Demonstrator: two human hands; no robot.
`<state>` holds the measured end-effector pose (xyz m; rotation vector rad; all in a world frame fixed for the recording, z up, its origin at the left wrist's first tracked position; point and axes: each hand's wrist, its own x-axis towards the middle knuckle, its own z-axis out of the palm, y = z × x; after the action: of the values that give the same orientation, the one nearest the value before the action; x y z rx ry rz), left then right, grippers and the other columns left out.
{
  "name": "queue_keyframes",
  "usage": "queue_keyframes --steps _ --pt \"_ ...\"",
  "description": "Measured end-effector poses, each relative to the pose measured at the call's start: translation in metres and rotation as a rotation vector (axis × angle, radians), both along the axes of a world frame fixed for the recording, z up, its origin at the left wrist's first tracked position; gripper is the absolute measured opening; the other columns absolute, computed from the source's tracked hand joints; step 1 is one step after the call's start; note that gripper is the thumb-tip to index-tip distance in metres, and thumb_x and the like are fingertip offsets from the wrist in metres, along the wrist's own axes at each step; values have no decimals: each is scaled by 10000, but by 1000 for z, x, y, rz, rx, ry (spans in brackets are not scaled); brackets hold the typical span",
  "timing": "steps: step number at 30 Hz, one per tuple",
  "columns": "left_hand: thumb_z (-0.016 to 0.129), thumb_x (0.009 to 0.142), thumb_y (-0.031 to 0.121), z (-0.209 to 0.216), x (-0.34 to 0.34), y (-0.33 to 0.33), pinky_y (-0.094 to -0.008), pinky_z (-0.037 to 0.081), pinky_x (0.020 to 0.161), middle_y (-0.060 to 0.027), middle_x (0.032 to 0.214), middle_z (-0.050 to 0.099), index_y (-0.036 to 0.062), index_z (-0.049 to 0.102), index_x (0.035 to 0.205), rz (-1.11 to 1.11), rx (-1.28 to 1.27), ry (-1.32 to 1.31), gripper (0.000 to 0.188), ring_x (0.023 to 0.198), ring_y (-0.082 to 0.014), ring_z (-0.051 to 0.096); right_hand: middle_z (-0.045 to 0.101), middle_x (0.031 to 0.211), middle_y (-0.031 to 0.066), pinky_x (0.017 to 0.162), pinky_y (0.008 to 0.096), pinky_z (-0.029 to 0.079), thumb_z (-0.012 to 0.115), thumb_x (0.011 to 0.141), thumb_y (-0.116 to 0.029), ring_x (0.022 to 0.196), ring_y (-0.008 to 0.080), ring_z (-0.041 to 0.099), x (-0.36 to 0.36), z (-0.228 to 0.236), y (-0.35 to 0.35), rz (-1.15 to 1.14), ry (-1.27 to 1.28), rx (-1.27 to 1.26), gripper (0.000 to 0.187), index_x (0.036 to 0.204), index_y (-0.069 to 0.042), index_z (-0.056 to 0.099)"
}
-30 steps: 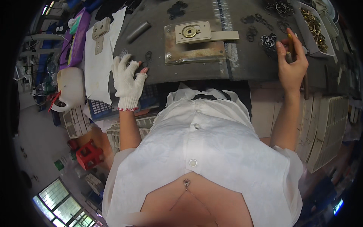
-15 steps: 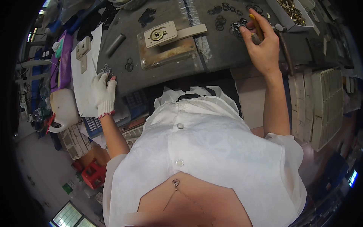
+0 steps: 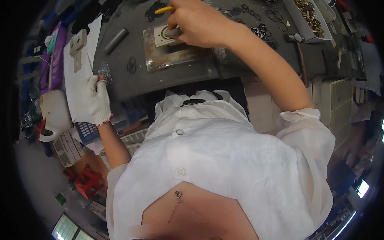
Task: Assembling metal latch or lock components using pliers and a hammer on a workbench.
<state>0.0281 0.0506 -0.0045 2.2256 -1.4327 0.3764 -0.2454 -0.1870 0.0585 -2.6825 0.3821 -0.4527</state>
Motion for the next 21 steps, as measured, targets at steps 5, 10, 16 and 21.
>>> queue_keyframes --steps 5,10,16,21 --pt "654 904 134 -5 0 7 -281 466 673 -62 815 643 -2 654 918 47 -315 495 137 724 -145 581 526 993 169 874 395 441 678 781 -90 992 315 531 13 16 -3 120 106 -127 151 840 49 681" --pt "616 964 177 23 -23 -8 -227 464 709 -34 858 646 -32 648 994 132 -299 666 214 778 -82 570 534 1008 167 861 397 455 683 757 -77 986 317 540 20 22 1 155 182 -265 167 849 60 659" --pt "600 951 123 50 -72 -43 -245 499 680 -54 964 643 -5 630 1171 -215 -203 930 256 753 -106 597 544 1021 176 866 397 466 700 771 -63 992 333 558 -7 5 0 85 -5 9 145 868 30 646" --pt "617 904 131 43 -104 -91 -301 527 772 -121 1095 640 -13 641 1126 -368 -116 992 265 859 -189 652 556 1129 151 932 382 458 710 845 -113 1055 306 565 -31 -5 10 -194 -203 135 178 989 -15 672"
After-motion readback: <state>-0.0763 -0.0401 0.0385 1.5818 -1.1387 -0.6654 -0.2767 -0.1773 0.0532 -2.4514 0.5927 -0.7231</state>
